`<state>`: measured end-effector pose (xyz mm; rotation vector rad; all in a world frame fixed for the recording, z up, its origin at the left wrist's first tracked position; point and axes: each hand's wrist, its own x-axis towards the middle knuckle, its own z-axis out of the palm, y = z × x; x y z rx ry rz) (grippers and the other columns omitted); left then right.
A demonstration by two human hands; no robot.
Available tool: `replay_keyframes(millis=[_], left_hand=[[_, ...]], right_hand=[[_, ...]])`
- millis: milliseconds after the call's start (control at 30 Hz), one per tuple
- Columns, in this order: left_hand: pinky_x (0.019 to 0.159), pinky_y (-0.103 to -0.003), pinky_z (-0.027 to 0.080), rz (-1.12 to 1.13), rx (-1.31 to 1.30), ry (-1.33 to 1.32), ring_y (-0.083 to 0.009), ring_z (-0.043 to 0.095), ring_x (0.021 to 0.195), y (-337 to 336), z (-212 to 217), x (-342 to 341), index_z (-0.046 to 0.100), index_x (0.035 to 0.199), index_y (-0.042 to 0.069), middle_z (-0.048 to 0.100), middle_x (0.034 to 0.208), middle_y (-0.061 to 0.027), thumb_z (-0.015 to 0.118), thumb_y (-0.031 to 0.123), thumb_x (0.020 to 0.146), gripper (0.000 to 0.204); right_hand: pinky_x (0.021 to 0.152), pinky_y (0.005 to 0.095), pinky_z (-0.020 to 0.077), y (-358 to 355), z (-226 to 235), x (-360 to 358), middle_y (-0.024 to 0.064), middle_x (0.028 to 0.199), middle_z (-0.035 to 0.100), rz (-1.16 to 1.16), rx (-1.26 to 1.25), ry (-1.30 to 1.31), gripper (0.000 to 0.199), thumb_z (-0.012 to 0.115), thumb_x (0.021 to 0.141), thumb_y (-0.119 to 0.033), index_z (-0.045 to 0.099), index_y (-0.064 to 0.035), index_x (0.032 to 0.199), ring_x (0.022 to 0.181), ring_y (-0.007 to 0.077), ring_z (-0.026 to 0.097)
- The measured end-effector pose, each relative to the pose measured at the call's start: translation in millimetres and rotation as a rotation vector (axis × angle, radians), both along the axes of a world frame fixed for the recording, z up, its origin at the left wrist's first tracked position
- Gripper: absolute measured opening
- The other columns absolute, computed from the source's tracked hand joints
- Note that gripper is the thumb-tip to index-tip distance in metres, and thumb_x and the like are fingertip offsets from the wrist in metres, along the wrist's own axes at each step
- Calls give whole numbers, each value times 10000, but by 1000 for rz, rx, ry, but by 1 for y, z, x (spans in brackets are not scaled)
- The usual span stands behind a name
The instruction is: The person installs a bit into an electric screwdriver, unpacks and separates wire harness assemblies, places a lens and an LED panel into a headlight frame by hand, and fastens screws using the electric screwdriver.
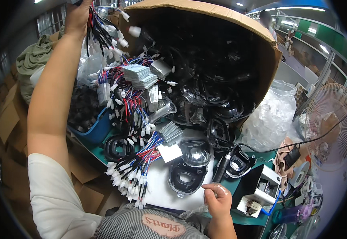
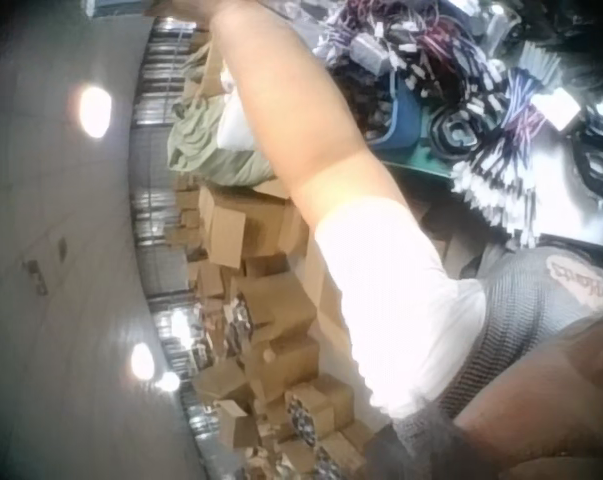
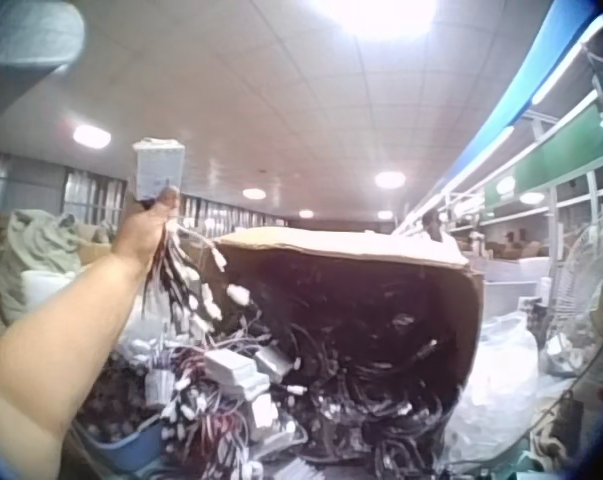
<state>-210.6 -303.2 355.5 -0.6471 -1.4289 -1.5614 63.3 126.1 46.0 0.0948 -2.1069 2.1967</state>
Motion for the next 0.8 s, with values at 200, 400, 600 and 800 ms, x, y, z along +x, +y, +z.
replay_keyframes(millis=[200, 400, 600, 800], left_hand=[[892, -310, 458, 347, -304, -103, -168, 571, 975, 48, 4, 77, 553, 1196, -3, 613, 1081, -86, 658, 149, 865, 379], [740, -389, 491, 512, -1203, -156, -332, 625, 837, 121, -71, 150, 549, 987, 77, 637, 879, -129, 831, 211, 638, 468], [648, -409, 495, 264, -1439, -208, -338, 627, 748, 156, -130, 187, 531, 955, 48, 628, 796, -125, 823, 251, 635, 479], [570, -395, 497, 156, -1626, -237, -300, 636, 676, 173, -138, 207, 511, 897, 48, 614, 749, -108, 790, 276, 669, 427]], right_hand=[[561, 237, 492, -1, 6, 4, 112, 797, 635, 12, -69, 82, 154, 556, 901, -34, 637, 72, 977, 604, 136, 601], [492, 195, 484, 3, 48, 4, 150, 856, 690, -43, -53, 118, 183, 541, 869, 11, 644, 64, 1011, 550, 96, 584], [510, 173, 379, -16, 76, -17, 167, 1088, 660, -185, 362, 638, 323, 731, 718, 18, 662, 27, 1034, 618, 52, 514], [532, 228, 452, -34, 85, -28, 182, 1060, 670, -123, 523, 823, 357, 776, 704, -63, 666, 0, 1037, 670, 136, 615]])
